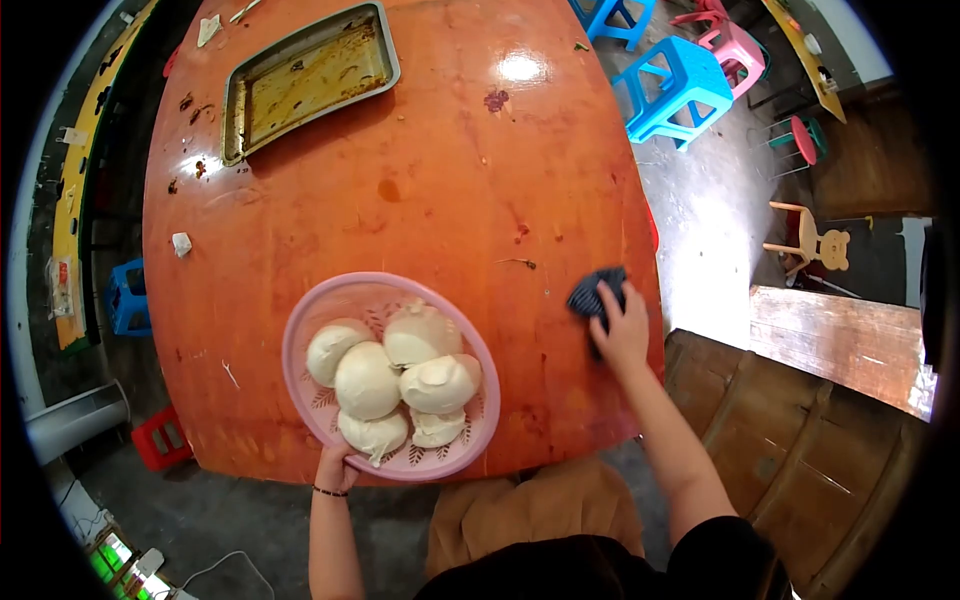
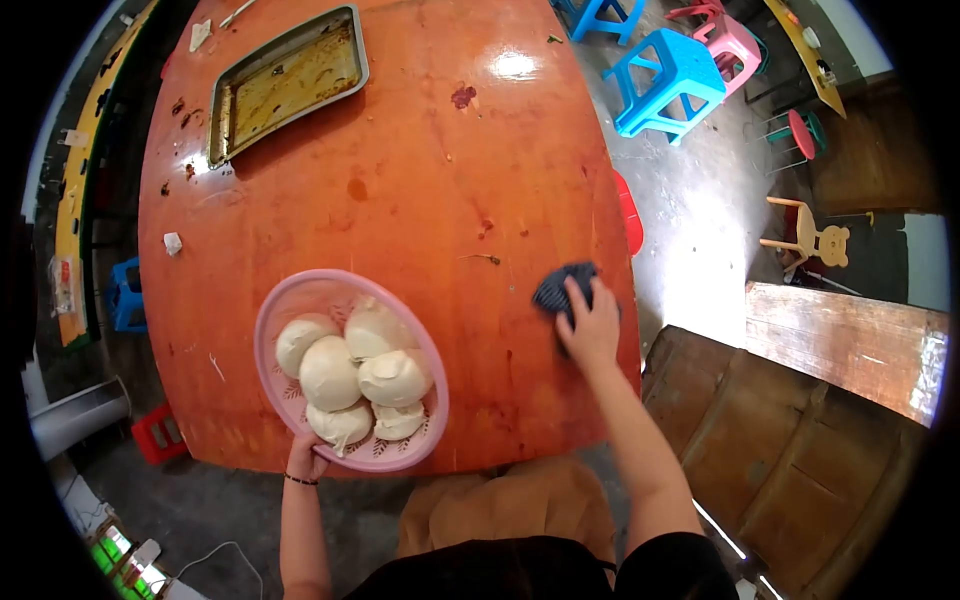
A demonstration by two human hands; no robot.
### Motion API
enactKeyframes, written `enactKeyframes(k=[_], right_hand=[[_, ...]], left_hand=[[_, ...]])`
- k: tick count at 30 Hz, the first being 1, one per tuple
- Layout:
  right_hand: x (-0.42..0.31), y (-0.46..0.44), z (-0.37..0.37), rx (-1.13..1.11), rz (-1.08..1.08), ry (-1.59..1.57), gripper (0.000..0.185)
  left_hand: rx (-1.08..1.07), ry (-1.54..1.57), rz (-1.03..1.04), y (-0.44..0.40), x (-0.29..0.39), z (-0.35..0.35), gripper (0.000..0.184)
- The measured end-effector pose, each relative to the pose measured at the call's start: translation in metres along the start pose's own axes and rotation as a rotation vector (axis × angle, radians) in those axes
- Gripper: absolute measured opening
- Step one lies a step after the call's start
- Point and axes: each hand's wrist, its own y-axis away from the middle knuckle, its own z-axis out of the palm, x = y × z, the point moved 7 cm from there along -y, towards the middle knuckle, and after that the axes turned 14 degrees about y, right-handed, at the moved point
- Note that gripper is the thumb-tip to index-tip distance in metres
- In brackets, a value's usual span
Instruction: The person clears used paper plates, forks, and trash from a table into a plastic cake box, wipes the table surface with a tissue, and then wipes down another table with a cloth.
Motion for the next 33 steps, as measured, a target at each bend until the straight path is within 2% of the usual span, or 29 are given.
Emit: enactKeyframes(k=[3, 6, 7, 8, 9, 12, 16, 18, 21, 22, 23, 24, 25, 26, 28, 29, 31, 33], right_hand=[[-0.065, 0.058, -0.004, -0.104, -0.124, -0.150, 0.058], [-0.152, 0.094, -0.010, -0.110, -0.393, -0.360, 0.054], [-0.178, 0.098, -0.011, -0.146, -0.492, -0.411, 0.050], [-0.198, 0.097, -0.010, -0.086, -0.592, -0.406, 0.043], [-0.203, 0.089, -0.001, -0.058, -0.601, -0.390, 0.040], [-0.193, 0.029, 0.026, -0.016, -0.536, -0.334, 0.034], [-0.149, -0.089, 0.037, 0.307, -0.373, -0.160, 0.030], [-0.141, -0.129, 0.028, 0.343, -0.324, -0.127, 0.030], [-0.155, -0.130, 0.036, 0.298, -0.313, -0.051, 0.030], [-0.163, -0.115, 0.035, 0.202, -0.311, -0.209, 0.029], [-0.175, -0.085, 0.034, 0.266, -0.363, -0.242, 0.030], [-0.186, -0.054, 0.026, 0.222, -0.417, -0.304, 0.031], [-0.196, -0.020, 0.023, 0.151, -0.490, -0.357, 0.031], [-0.201, 0.011, 0.027, -0.010, -0.479, -0.471, 0.028], [-0.204, 0.076, 0.012, 0.123, -0.689, -0.410, 0.034], [-0.200, 0.097, 0.010, 0.106, -0.735, -0.399, 0.036], [-0.186, 0.099, 0.009, 0.022, -0.781, -0.389, 0.040], [-0.168, 0.055, 0.015, 0.057, -0.685, -0.348, 0.033]], left_hand=[[0.028, 0.071, 0.068, 0.033, 0.008, -0.014, 0.054], [0.096, 0.129, 0.130, 0.064, 0.008, -0.038, 0.052], [0.134, 0.152, 0.136, 0.075, 0.006, -0.047, 0.052], [0.171, 0.177, 0.145, 0.086, 0.004, -0.056, 0.053], [0.172, 0.199, 0.174, 0.097, 0.001, -0.061, 0.053], [0.228, 0.223, 0.196, 0.125, -0.012, -0.082, 0.053], [0.260, 0.202, 0.180, 0.143, -0.041, -0.097, 0.057], [0.265, 0.193, 0.168, 0.147, -0.055, -0.096, 0.057], [0.255, 0.209, 0.158, 0.146, -0.067, -0.089, 0.057], [0.250, 0.219, 0.154, 0.145, -0.072, -0.086, 0.057], [0.238, 0.214, 0.160, 0.143, -0.074, -0.082, 0.057], [0.223, 0.242, 0.158, 0.142, -0.075, -0.077, 0.054], [0.209, 0.271, 0.157, 0.141, -0.075, -0.069, 0.052], [0.196, 0.300, 0.156, 0.139, -0.077, -0.064, 0.050], [0.193, 0.298, 0.156, 0.136, -0.078, -0.060, 0.050], [0.191, 0.296, 0.155, 0.134, -0.078, -0.058, 0.050], [0.165, 0.294, 0.134, 0.129, -0.079, -0.052, 0.051], [0.155, 0.272, 0.119, 0.124, -0.080, -0.049, 0.054]])
